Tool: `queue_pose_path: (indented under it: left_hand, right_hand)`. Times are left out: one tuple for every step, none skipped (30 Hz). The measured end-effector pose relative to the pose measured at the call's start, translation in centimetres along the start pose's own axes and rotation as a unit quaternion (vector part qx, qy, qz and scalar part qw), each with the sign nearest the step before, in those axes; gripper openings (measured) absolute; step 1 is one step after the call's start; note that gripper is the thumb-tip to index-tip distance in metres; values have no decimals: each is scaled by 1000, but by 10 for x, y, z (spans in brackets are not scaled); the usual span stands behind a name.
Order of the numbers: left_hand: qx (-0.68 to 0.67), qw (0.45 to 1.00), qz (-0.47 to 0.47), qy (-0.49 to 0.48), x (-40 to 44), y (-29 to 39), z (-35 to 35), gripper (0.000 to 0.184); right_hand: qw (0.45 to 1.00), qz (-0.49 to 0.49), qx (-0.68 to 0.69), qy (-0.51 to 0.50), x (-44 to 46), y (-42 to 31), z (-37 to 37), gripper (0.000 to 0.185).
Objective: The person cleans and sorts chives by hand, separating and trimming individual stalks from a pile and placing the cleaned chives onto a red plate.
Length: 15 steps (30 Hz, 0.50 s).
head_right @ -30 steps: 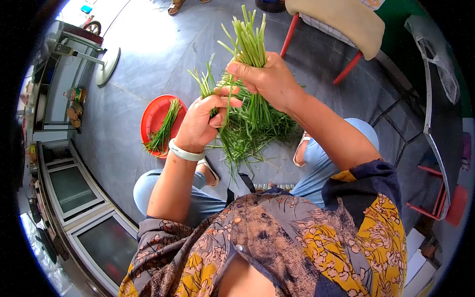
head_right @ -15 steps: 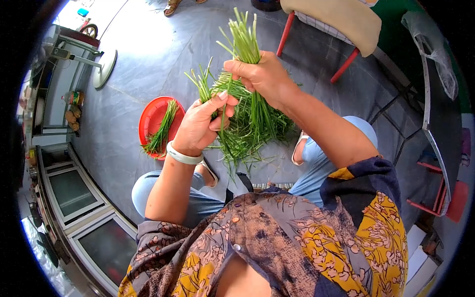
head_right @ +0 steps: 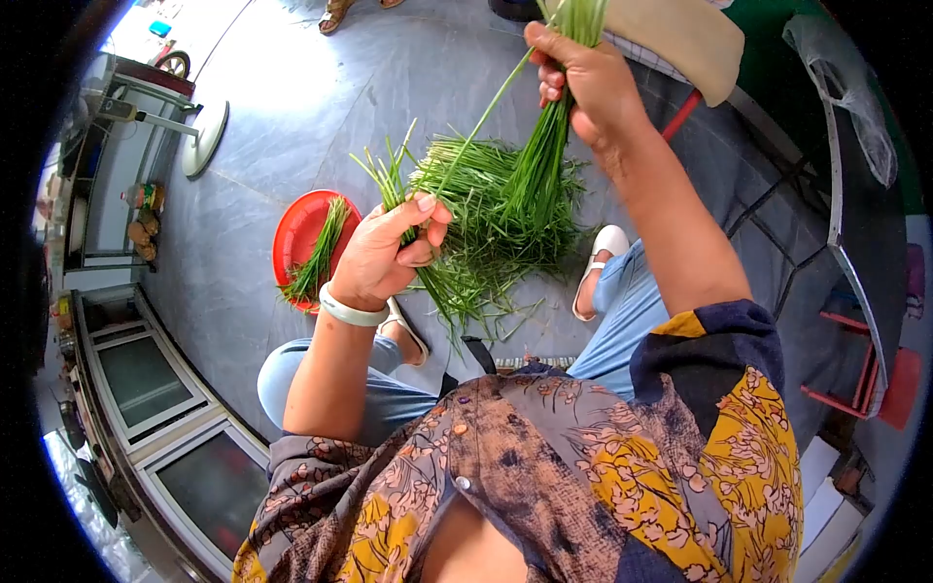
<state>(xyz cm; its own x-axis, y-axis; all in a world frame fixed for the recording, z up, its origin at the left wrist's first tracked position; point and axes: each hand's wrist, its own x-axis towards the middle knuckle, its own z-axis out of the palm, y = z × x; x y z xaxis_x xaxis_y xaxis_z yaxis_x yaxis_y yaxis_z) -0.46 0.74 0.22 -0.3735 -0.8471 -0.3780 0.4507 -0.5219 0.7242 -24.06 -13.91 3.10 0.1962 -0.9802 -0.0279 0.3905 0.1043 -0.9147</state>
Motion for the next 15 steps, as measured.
queue_pose_path:
  left_hand:
    - [-1,1000,-3,-1,-1,0,0,21]
    - [-2,1000,-6,-2,-2,0,-1,21]
    - [-3,1000,-10,-4,-2,0,-1,21]
    - [-4,1000,-11,-5,-3,0,-2,21]
    - [-4,1000,-12,-6,-3,0,-2,21]
    - [-5,1000,-13,-7,-3,0,-3,21]
    - [-8,1000,-13,-6,-3,-1,-4,21]
    - [-11,1000,-12,-4,-4,-1,-5,21]
    - [-14,1000,-11,-3,-4,-2,-6,21]
    - [-12,1000,-2,14,-4,-2,-6,21]
    - [-9,999,8,31,-3,-2,-7,21]
    - [-7,999,17,48,-3,-3,-8,20]
    - [-29,997,35,66,-1,-4,-11,20]
    - [-52,994,53,84,1,-5,-15,19]
    - [-75,989,70,104,3,-8,-20,19]
  right_hand:
    - [1000,-1,7,7,2,-3,-4,21]
    - [999,-48,-1,-13,5,-6,-8,20]
    - [999,-34,10,6,5,-9,-9,17]
    - [999,-19,22,26,5,-11,-9,13]
    - [998,-5,33,45,5,-13,-10,10]
    - [999,-6,37,38,7,-13,-12,8]
    - [998,-6,36,43,7,-13,-13,8]
    - [998,-5,35,48,8,-13,-14,8]
    - [998,-5,33,53,8,-14,-14,8]
    - [998,-6,34,53,7,-15,-12,9]
    - [998,-8,35,54,6,-15,-9,9]
    - [998,-9,36,55,5,-15,-8,9]
    - [998,-25,42,48,5,-14,-9,9]
    - [997,-40,49,42,6,-12,-10,10]
    - [996,-52,55,36,5,-11,-7,10]
